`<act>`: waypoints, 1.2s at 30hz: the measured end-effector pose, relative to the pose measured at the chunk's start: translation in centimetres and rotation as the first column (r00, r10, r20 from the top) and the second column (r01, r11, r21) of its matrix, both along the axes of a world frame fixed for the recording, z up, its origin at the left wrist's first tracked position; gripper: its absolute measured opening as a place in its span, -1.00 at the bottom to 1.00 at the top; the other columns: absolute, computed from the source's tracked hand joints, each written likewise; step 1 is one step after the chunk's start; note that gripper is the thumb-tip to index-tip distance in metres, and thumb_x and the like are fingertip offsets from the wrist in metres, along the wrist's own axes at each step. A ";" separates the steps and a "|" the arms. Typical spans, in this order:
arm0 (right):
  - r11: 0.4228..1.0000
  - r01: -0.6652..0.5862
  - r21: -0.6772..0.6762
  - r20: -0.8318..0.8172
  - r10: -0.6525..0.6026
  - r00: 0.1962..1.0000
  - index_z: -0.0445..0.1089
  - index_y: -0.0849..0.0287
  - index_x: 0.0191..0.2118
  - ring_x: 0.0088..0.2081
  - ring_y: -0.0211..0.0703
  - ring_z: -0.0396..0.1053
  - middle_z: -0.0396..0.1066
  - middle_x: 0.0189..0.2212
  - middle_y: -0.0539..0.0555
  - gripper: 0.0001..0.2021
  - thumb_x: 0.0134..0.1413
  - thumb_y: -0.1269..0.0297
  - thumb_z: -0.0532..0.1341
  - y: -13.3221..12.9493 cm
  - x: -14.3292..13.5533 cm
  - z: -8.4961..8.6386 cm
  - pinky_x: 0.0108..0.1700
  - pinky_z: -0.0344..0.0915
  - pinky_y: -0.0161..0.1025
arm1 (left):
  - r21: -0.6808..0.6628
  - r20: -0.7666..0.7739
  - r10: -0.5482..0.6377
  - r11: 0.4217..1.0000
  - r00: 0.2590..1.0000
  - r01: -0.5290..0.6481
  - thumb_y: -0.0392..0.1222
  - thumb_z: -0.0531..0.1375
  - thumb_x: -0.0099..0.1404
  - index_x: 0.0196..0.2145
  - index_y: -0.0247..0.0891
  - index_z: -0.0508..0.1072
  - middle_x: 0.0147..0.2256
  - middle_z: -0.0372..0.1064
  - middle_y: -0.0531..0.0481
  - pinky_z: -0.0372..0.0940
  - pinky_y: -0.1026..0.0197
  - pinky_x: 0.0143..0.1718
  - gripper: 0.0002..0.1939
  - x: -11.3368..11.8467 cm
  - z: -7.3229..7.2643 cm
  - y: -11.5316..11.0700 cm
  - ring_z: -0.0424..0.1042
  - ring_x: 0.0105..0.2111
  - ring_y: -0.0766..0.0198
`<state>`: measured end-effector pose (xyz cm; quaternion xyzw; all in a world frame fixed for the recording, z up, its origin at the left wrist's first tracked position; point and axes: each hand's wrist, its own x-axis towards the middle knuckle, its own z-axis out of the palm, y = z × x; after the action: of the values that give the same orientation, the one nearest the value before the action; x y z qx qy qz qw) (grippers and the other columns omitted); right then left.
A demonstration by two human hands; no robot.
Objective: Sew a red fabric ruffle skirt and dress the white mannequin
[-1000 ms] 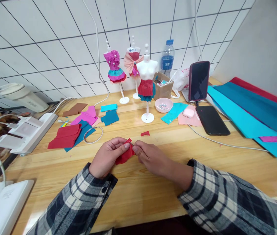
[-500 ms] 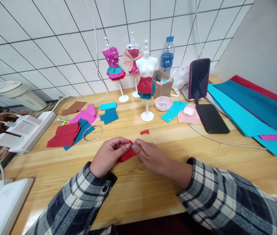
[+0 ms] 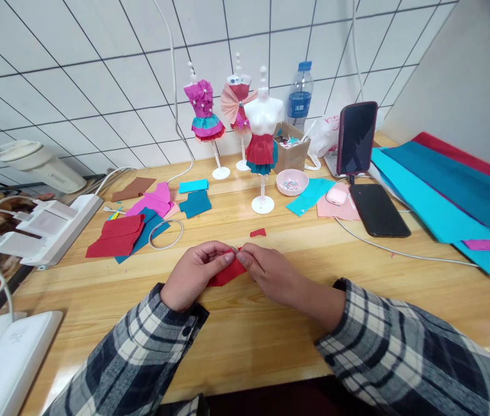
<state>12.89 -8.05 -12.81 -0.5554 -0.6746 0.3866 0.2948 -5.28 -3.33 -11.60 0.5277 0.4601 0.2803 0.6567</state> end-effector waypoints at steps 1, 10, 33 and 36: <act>1.000 0.018 0.009 0.016 -0.019 1.000 0.26 0.12 -0.31 -0.40 -0.22 0.27 0.36 -0.44 -0.02 -0.65 0.37 0.03 -0.09 0.2 0.4 0.1 -0.37 0.05 -0.28 | -0.027 0.033 0.031 0.999 0.999 -0.030 -0.03 0.43 0.04 -0.35 -0.29 0.50 -0.46 0.45 0.08 0.22 0.41 -0.58 -0.68 0.0 0.1 0.1 0.33 -0.55 0.43; 0.983 -0.150 0.107 0.480 0.081 0.874 0.50 0.03 -0.17 -0.23 -0.03 0.43 0.54 -0.27 0.06 -0.80 0.15 0.10 0.23 1.0 2.6 0.5 -0.31 0.11 -0.21 | -0.201 0.250 0.276 0.952 0.928 -0.229 -0.22 0.45 -0.01 -0.28 -0.33 0.49 -0.42 0.49 0.03 0.35 0.41 -0.46 -0.66 -0.8 0.9 1.5 0.43 -0.50 0.40; 0.998 0.004 -0.060 0.042 -0.001 0.999 0.13 0.06 -0.24 -0.42 -0.19 0.22 0.25 -0.47 -0.08 -0.69 0.36 -0.03 -0.13 -0.2 0.9 0.7 -0.35 0.03 -0.23 | -0.131 0.177 0.067 0.990 0.982 -0.044 -0.07 0.45 0.02 -0.30 -0.29 0.63 -0.34 0.57 0.00 0.24 0.38 -0.34 -0.69 -0.7 -0.5 1.0 0.40 -0.42 0.41; 0.997 0.020 -0.071 0.021 -0.019 1.000 0.14 0.06 -0.25 -0.42 -0.19 0.22 0.26 -0.48 -0.08 -0.69 0.35 -0.04 -0.13 -0.2 0.9 0.8 -0.36 0.03 -0.24 | -0.131 0.177 0.051 0.991 0.983 -0.028 -0.09 0.45 0.02 -0.30 -0.28 0.63 -0.36 0.57 0.02 0.24 0.38 -0.35 -0.71 -0.7 -0.4 1.0 0.39 -0.43 0.41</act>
<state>13.75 -8.28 -12.01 -0.5758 -0.6581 0.4018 0.2719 -6.02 -2.31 -12.04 0.4479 0.4265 0.3095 0.7223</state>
